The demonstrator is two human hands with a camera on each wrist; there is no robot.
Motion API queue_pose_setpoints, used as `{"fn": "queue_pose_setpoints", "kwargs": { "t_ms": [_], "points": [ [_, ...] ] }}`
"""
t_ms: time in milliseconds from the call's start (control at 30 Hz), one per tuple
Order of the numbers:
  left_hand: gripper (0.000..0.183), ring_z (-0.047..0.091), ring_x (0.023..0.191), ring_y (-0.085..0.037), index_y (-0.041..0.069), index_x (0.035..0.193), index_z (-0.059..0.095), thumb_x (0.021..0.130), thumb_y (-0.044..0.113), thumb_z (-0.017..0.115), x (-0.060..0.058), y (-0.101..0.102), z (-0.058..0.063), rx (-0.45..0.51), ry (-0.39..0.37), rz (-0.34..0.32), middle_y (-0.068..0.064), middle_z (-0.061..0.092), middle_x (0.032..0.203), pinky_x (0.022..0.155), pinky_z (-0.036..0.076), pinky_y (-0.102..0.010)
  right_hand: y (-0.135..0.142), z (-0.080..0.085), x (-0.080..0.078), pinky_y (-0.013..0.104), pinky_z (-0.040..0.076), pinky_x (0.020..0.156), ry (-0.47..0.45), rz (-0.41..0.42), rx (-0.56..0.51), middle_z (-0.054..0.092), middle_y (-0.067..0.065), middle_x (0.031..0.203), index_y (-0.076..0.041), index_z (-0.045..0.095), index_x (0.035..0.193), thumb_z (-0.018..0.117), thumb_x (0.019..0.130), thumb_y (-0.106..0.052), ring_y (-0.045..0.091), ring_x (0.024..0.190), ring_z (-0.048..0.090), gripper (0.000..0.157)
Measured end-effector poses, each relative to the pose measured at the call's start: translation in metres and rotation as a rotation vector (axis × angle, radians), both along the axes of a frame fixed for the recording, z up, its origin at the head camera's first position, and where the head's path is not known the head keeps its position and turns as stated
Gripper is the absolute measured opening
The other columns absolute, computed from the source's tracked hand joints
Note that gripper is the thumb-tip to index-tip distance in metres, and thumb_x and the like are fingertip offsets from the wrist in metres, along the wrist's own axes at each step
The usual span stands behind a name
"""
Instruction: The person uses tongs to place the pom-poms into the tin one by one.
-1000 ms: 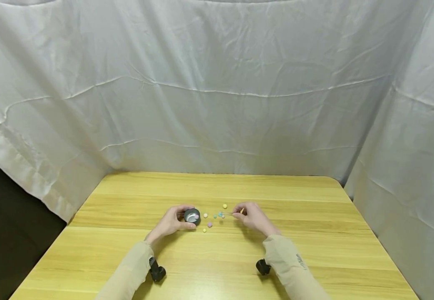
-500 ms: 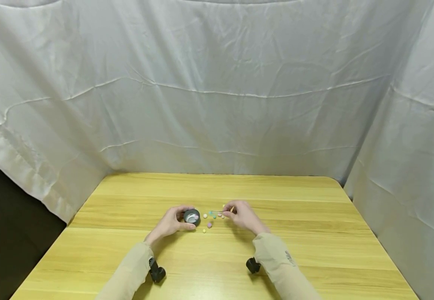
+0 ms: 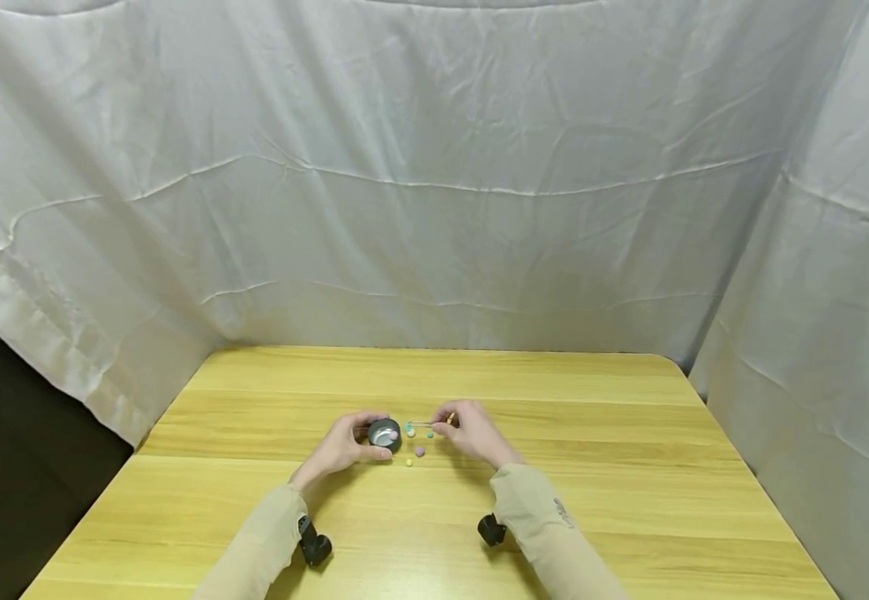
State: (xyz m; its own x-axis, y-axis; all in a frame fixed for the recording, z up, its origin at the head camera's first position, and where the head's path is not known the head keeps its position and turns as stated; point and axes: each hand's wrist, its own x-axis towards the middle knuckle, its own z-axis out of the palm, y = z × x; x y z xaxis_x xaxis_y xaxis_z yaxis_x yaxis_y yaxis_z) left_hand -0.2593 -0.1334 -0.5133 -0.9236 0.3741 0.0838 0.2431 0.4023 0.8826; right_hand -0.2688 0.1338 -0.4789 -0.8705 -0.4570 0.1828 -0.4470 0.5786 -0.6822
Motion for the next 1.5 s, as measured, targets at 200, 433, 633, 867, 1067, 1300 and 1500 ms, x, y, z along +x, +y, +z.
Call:
{"fn": "queue_pose_setpoints", "kwargs": {
  "t_ms": [200,433,633,867,1067,1300,1500],
  "points": [
    [0.059,0.066,0.113,-0.033,0.0,0.132,0.061,0.079,0.012,0.086,0.0,0.0,-0.001,0.015,-0.001,-0.006,-0.019,0.067,0.127,0.099,0.054,-0.046,-0.008,-0.002,-0.002,0.017,0.043,0.054,0.013,0.018,-0.01,0.072,0.008,0.084,-0.005,0.074,0.093,0.069,0.094,-0.009,0.004,0.064,0.051,0.006],
    [0.061,0.066,0.112,-0.034,-0.001,0.133,0.06,0.079,0.012,0.086,0.001,-0.001,0.002,0.019,-0.005,-0.003,-0.021,0.066,0.128,0.099,0.054,-0.048,-0.017,-0.001,-0.001,0.018,0.043,0.056,-0.004,0.001,0.002,0.071,0.005,0.086,-0.006,0.074,0.095,0.069,0.095,-0.009,0.006,0.065,0.052,0.007],
    [0.059,0.066,0.111,-0.031,0.001,0.132,0.062,0.079,0.012,0.086,0.001,0.0,0.002,0.017,-0.011,0.009,-0.018,0.067,0.127,0.098,0.054,-0.046,-0.023,-0.003,-0.002,0.018,0.041,0.053,-0.004,0.001,-0.008,0.07,0.004,0.086,-0.006,0.075,0.096,0.068,0.095,-0.01,0.01,0.063,0.052,0.008],
    [0.06,0.067,0.11,-0.031,0.0,0.132,0.061,0.079,0.013,0.087,0.0,0.0,0.0,0.011,-0.006,0.005,-0.019,0.067,0.127,0.096,0.055,-0.042,-0.027,-0.005,-0.005,0.017,0.041,0.053,0.005,0.001,-0.01,0.071,0.004,0.085,-0.006,0.075,0.095,0.07,0.094,-0.01,0.007,0.062,0.051,0.007],
    [0.059,0.067,0.109,-0.031,-0.002,0.131,0.061,0.079,0.011,0.086,0.0,0.0,0.0,0.006,0.012,0.001,-0.021,0.067,0.126,0.095,0.056,-0.04,-0.03,-0.005,-0.006,0.017,0.04,0.053,0.009,0.006,-0.004,0.071,0.003,0.084,-0.007,0.075,0.093,0.07,0.094,-0.01,0.003,0.06,0.049,0.006],
    [0.059,0.067,0.109,-0.03,0.0,0.131,0.062,0.079,0.011,0.086,-0.001,0.0,-0.001,0.01,0.006,0.0,-0.019,0.067,0.126,0.095,0.056,-0.04,-0.029,-0.006,-0.006,0.017,0.04,0.051,-0.003,0.018,-0.024,0.071,0.003,0.085,-0.008,0.075,0.092,0.07,0.095,-0.013,0.003,0.059,0.049,0.008],
    [0.059,0.067,0.111,-0.035,-0.003,0.131,0.061,0.08,0.01,0.086,-0.002,-0.001,-0.001,0.026,0.019,-0.019,-0.023,0.066,0.127,0.097,0.055,-0.048,-0.027,-0.005,-0.005,0.018,0.038,0.05,-0.023,-0.011,-0.026,0.07,0.004,0.084,-0.008,0.075,0.093,0.07,0.095,-0.013,0.007,0.059,0.048,0.008]
  ]
}}
